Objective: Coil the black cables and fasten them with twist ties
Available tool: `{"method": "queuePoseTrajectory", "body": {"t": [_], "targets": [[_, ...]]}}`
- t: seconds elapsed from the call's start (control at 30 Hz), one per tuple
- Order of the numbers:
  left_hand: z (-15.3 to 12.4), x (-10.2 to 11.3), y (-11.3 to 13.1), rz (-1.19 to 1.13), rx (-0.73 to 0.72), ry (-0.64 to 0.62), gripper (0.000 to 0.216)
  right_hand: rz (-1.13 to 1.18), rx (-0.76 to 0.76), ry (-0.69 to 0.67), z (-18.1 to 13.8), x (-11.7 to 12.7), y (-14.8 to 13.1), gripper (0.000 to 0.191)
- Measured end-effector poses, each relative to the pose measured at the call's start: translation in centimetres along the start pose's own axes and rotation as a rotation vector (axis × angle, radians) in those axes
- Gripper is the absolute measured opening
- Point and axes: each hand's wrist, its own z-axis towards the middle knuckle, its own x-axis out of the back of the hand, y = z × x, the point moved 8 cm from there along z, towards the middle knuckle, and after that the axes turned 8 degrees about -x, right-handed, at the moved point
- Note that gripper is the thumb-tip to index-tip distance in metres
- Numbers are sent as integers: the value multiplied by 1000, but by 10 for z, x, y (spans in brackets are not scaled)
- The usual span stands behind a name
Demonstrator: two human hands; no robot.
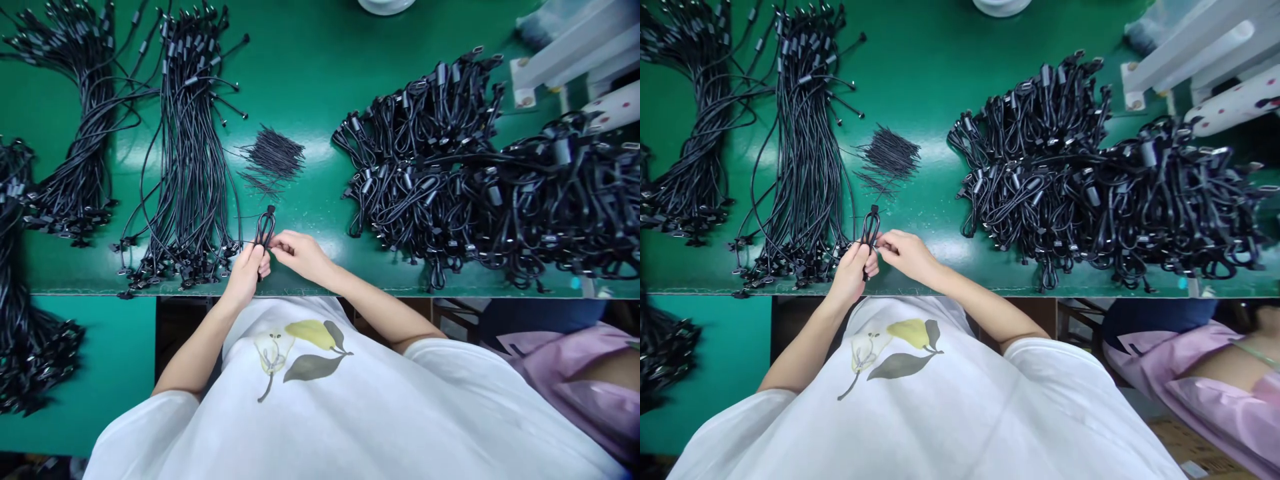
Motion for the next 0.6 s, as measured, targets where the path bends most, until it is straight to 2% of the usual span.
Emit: {"method": "queuePoseTrajectory", "body": {"t": [0.13,0.2,0.27,0.47,0.6], "targets": [[5,15,-4,170,-29,46,31,-626,419,13,-8,-4,-34,32],[6,20,-9,227,7,25,27,-768,659,6,-15,-6,-48,33],[6,21,-13,246,59,-18,27,-838,819,-4,-19,-8,-58,32],[-9,8,-5,138,143,-203,28,-1000,932,-67,-23,-12,-70,30],[-16,6,-1,28,171,-181,31,-961,989,-22,-29,-8,-76,28]]}}
